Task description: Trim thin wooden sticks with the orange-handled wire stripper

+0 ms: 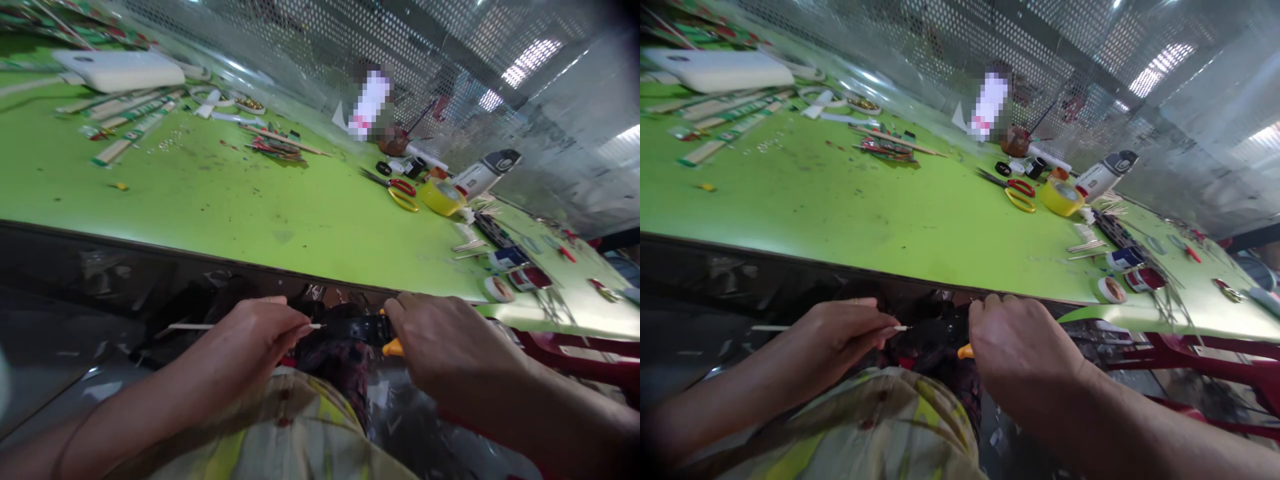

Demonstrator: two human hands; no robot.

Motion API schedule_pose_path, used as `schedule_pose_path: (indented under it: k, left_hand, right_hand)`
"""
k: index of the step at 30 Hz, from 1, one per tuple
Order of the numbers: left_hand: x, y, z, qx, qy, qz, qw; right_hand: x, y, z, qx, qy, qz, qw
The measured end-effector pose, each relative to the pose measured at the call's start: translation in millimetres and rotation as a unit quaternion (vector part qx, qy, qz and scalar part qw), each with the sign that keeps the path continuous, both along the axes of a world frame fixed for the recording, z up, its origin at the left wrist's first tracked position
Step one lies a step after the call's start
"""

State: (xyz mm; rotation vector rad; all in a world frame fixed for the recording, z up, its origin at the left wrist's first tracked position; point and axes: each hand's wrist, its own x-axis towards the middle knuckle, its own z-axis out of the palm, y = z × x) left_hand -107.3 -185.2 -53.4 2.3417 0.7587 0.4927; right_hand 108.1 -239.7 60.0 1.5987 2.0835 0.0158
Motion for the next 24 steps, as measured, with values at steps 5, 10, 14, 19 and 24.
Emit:
schedule_pose_path:
  k: [5,10,14,19,24]
  left_hand:
    - [0.2,3.0,-2.4,-0.002,-0.017,0.018,1.000]
    - [0.1,1.2,-2.8,0.023,-0.060,0.033,0.997]
    - [0.3,0.0,-3.1,0.045,-0.083,0.030,0.995]
    - [2.9,1.3,-2.7,0.067,-0.060,0.015,0.996]
    - [4.4,2.8,3.0,0.073,-0.030,-0.024,0.997]
  right_hand:
    - [0.4,1.7,-1.2,-0.014,0.002,0.004,1.000]
    - [0.2,3.7,-1.2,-0.045,0.008,-0.020,0.999]
    - [-0.9,3.9,0.7,-0.062,-0.001,-0.030,0.998]
    - [1.1,-0.1,0.8,-0.031,-0.006,-0.008,0.999]
    - [2.4,-2.9,-0.7,-0.010,-0.014,0.012,1.000]
